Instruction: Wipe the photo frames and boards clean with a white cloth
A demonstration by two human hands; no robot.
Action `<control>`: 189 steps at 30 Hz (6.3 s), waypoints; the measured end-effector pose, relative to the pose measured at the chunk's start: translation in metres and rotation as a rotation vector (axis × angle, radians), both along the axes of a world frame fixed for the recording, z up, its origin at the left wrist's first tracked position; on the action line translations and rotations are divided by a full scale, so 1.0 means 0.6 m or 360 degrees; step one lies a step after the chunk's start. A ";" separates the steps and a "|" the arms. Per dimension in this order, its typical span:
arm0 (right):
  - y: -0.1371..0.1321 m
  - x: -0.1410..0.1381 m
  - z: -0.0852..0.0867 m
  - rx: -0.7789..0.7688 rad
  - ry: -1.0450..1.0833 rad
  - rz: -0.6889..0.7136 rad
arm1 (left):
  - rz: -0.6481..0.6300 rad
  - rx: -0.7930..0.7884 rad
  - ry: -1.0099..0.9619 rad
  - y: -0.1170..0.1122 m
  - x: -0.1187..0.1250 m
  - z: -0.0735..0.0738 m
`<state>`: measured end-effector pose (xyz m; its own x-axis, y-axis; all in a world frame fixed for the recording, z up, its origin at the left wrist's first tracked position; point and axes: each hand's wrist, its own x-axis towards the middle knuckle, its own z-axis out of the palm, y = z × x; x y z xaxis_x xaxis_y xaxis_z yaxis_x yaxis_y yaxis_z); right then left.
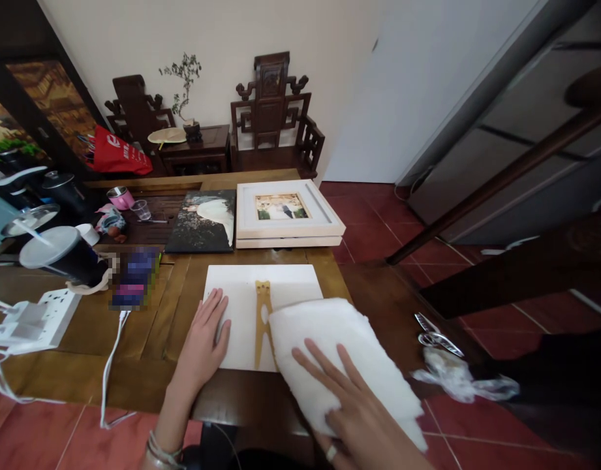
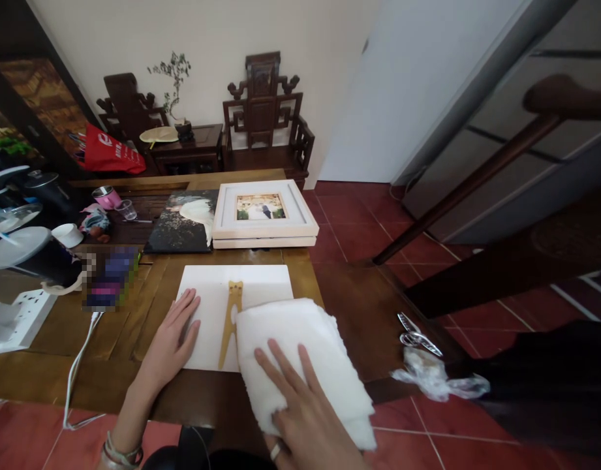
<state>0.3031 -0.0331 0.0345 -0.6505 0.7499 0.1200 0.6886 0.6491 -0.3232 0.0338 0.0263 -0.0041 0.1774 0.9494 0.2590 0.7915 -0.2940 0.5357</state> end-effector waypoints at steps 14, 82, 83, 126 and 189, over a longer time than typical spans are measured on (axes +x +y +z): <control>0.127 -0.123 -0.025 0.0200 0.0004 -0.0220 | 0.0014 -0.0004 0.0002 -0.004 0.001 0.002; 0.224 -0.207 0.048 0.0046 -0.0158 0.0037 | 0.0021 0.0008 -0.0083 -0.001 -0.001 0.004; 0.226 -0.222 0.047 0.0087 -0.0127 0.0069 | 0.0014 0.0016 -0.0088 0.000 0.000 0.006; 0.125 -0.040 -0.026 0.0209 0.0094 -0.0173 | 0.0038 0.0001 -0.0137 -0.002 -0.003 -0.005; 0.111 -0.104 -0.015 -0.0067 0.0098 0.0068 | 0.0007 -0.0002 -0.0127 -0.001 -0.004 -0.005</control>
<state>0.2406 0.0334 0.0255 -0.6744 0.7268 0.1301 0.6384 0.6626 -0.3917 0.0316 0.0255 -0.0073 0.1520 0.9505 0.2709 0.7476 -0.2899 0.5976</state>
